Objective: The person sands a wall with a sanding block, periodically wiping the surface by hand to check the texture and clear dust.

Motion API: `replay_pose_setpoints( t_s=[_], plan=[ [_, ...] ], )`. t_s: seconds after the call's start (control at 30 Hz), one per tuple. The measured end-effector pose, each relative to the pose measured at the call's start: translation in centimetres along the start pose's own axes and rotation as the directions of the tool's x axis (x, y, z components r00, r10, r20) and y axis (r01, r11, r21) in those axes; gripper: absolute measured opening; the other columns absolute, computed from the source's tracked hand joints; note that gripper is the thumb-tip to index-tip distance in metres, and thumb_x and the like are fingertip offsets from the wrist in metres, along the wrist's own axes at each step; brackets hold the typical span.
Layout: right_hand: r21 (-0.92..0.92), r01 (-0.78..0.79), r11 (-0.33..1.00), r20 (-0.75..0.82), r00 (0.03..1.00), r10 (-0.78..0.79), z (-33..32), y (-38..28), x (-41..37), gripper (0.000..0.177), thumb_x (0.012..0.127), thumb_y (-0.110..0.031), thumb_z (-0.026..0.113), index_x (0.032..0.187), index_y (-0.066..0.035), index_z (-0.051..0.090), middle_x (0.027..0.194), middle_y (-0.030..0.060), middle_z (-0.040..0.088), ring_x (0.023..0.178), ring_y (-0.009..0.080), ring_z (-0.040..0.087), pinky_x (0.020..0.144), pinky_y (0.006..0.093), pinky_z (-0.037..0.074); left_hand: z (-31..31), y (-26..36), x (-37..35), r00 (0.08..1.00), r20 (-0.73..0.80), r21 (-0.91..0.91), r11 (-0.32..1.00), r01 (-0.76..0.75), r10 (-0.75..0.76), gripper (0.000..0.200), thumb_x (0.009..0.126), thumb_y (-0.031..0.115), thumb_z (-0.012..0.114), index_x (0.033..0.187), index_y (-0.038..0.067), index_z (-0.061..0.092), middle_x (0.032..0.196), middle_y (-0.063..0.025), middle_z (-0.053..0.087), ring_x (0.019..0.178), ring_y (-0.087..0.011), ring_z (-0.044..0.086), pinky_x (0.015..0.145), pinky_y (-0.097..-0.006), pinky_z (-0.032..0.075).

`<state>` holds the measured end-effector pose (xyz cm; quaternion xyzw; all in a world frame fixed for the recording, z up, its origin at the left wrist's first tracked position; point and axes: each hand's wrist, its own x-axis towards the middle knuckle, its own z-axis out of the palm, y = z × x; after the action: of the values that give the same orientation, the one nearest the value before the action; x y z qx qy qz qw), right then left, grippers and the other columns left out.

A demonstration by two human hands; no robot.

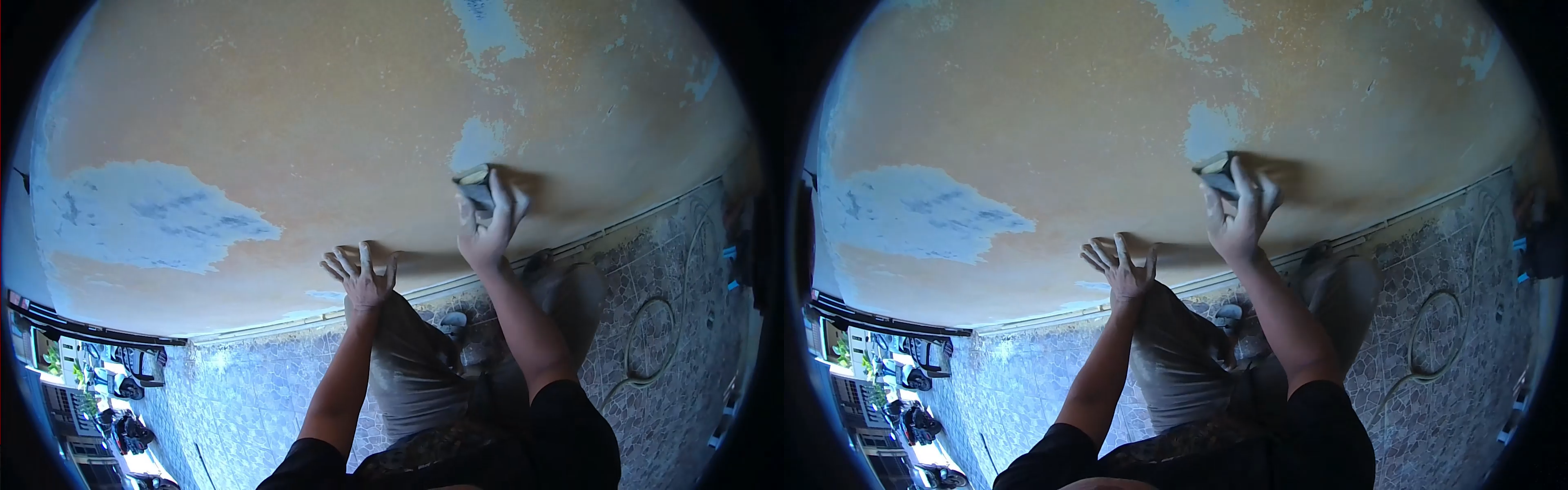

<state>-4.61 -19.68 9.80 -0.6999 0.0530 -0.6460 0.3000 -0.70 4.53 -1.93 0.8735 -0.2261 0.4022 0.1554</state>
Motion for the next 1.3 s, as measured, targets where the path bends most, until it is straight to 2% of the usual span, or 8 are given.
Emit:
replay_pose_setpoints(
  t_s=[0.1,0.33,0.57,0.7,0.8,0.97,1.13,1.3],
  plan=[
    [0.265,-0.28,0.922,-0.146,0.934,0.326,0.5,-1.2,4.4,0.055,0.09,-0.017,0.076,0.136,0.004,0.054,0.12,0.0188,0.047,0.105,0.0285,0.052,0.087,0.0418,0.047,0.5,0.2,0.0,1.0,-0.013,-0.015,1.0,0.024,-0.025,0.081,0.081,0.052,0.077,0.147,0.016,0.046,0.162,-0.0286,0.008,0.148,-0.0574,0.0,0.113,-0.0753,0.005],
    [-0.016,0.602,0.798,0.469,0.71,-0.526,0.2,-1.0,-2.1,0.046,0.087,-0.028,0.077,0.129,-0.012,0.066,0.11,0.0036,0.054,0.101,0.0246,0.052,0.088,0.0415,0.041,1.3,1.4,0.7,0.997,-0.073,0.0,1.0,0.014,-0.014,0.093,0.081,0.055,0.075,0.15,0.003,0.039,0.158,-0.0376,0.008,0.147,-0.0589,-0.003,0.113,-0.0745,0.002],
    [0.104,-0.058,0.993,-0.208,0.975,0.079,2.0,-5.1,8.8,0.052,0.091,-0.021,0.075,0.135,0.0,0.057,0.118,0.0172,0.049,0.105,0.0309,0.05,0.088,0.0428,0.045,1.3,0.9,1.0,0.975,-0.142,-0.11,0.981,0.159,-0.174,0.103,0.083,0.059,0.072,0.153,-0.002,0.028,0.162,-0.033,0.005,0.15,-0.053,-0.004,0.117,-0.0691,0.001],
    [-0.022,0.662,0.749,0.406,0.69,-0.599,0.2,-1.8,2.1,0.051,0.092,-0.026,0.074,0.135,-0.003,0.058,0.115,0.0142,0.051,0.104,0.0289,0.049,0.091,0.0433,0.041,1.9,1.1,0.8,0.968,-0.179,-0.124,0.98,0.157,-0.178,0.097,0.084,0.061,0.07,0.151,0.001,0.035,0.163,-0.0296,0.007,0.151,-0.0495,-0.004,0.117,-0.0683,0.0],
    [-0.044,0.703,0.71,0.449,0.649,-0.615,-1.0,-0.7,3.1,0.05,0.092,-0.028,0.074,0.134,-0.005,0.059,0.113,0.013,0.052,0.102,0.0273,0.049,0.092,0.043,0.038,0.9,0.9,1.1,0.979,-0.164,-0.043,0.993,0.113,-0.119,0.106,0.084,0.058,0.071,0.154,-0.005,0.023,0.161,-0.0365,0.003,0.15,-0.0527,-0.004,0.117,-0.0674,-0.001],
    [0.0,-0.122,0.993,-0.135,0.983,0.121,0.5,-3.6,9.1,0.051,0.093,-0.02,0.073,0.137,-0.002,0.055,0.122,0.0171,0.045,0.106,0.0298,0.052,0.082,0.0409,0.051,-0.5,0.1,1.1,0.981,-0.102,-0.067,0.985,0.157,-0.163,0.098,0.088,0.05,0.069,0.157,0.0,0.022,0.164,-0.0312,0.003,0.151,-0.0515,-0.004,0.118,-0.0666,-0.002],
    [-0.013,0.512,0.859,0.248,0.834,-0.493,1.4,-1.4,1.8,0.049,0.09,-0.027,0.077,0.131,-0.006,0.061,0.117,0.0107,0.05,0.101,0.0268,0.05,0.088,0.0427,0.043,-4.7,1.4,7.3,0.974,-0.2,-0.058,0.994,0.096,-0.106,0.095,0.087,0.047,0.071,0.157,0.001,0.025,0.164,-0.0294,0.007,0.152,-0.0494,-0.003,0.118,-0.0656,-0.003],
    [0.056,0.302,0.952,0.13,0.943,-0.307,0.7,-1.2,4.6,0.052,0.09,-0.017,0.077,0.135,0.001,0.057,0.119,0.0147,0.05,0.104,0.0287,0.049,0.086,0.0405,0.046,-6.1,2.7,10.9,0.956,-0.259,-0.128,0.986,0.109,-0.14,0.084,0.087,0.047,0.071,0.153,0.007,0.039,0.163,-0.0246,0.02,0.153,-0.0459,0.003,0.119,-0.0629,-0.006]
  ],
)
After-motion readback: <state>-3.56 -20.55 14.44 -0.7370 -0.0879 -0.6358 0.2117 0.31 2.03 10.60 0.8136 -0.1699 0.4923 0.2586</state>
